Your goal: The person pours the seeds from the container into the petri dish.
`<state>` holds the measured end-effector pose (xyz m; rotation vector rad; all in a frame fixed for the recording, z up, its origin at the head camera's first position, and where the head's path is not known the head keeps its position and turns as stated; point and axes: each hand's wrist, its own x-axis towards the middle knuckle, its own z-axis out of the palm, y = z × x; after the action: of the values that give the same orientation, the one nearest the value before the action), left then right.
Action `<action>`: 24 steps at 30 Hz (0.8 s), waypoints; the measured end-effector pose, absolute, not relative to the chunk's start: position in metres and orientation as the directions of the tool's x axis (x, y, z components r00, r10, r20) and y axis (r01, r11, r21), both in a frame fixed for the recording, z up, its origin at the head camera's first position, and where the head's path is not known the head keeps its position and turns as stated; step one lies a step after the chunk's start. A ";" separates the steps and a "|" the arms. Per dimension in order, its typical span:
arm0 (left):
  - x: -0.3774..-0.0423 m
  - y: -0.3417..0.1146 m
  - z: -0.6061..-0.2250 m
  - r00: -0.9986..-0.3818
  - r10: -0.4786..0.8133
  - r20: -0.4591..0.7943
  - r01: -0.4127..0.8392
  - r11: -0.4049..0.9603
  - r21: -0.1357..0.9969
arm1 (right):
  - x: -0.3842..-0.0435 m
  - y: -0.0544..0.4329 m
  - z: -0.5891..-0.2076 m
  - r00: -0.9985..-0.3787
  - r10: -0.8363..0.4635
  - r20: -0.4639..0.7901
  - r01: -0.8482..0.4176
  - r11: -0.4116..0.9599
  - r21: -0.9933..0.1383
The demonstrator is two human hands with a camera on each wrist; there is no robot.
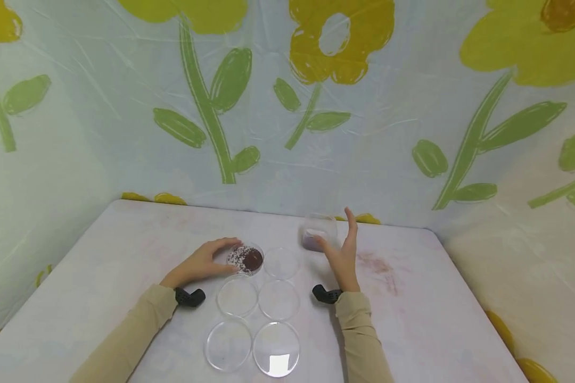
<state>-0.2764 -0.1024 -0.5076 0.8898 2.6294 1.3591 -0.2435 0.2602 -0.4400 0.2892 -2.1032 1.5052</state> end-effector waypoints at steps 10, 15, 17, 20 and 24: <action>-0.277 -0.103 -0.505 -0.842 0.505 0.191 0.448 0.454 0.770 | -0.239 0.235 -0.403 -0.802 -0.234 0.549 -0.591 0.444 -0.674; -0.276 -0.103 -0.506 -0.843 0.505 0.183 0.443 0.459 0.770 | -0.238 0.226 -0.400 -0.836 -0.382 0.394 -0.541 0.449 -0.711; -0.276 -0.103 -0.506 -0.840 0.507 0.193 0.450 0.451 0.771 | -0.238 0.223 -0.401 -0.852 -0.410 0.325 -0.499 0.454 -0.738; -0.277 -0.103 -0.506 -0.839 0.506 0.202 0.455 0.447 0.770 | -0.238 0.218 -0.404 -0.858 -0.448 0.251 -0.457 0.444 -0.771; -0.277 -0.103 -0.505 -0.832 0.512 0.215 0.468 0.438 0.768 | -0.242 0.215 -0.411 -0.821 -0.524 0.226 -0.487 0.436 -0.757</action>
<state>-0.2770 -0.1031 -0.5052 0.8941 2.6212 1.3744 -0.2417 0.2151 -0.4115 0.9505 -2.6978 1.3996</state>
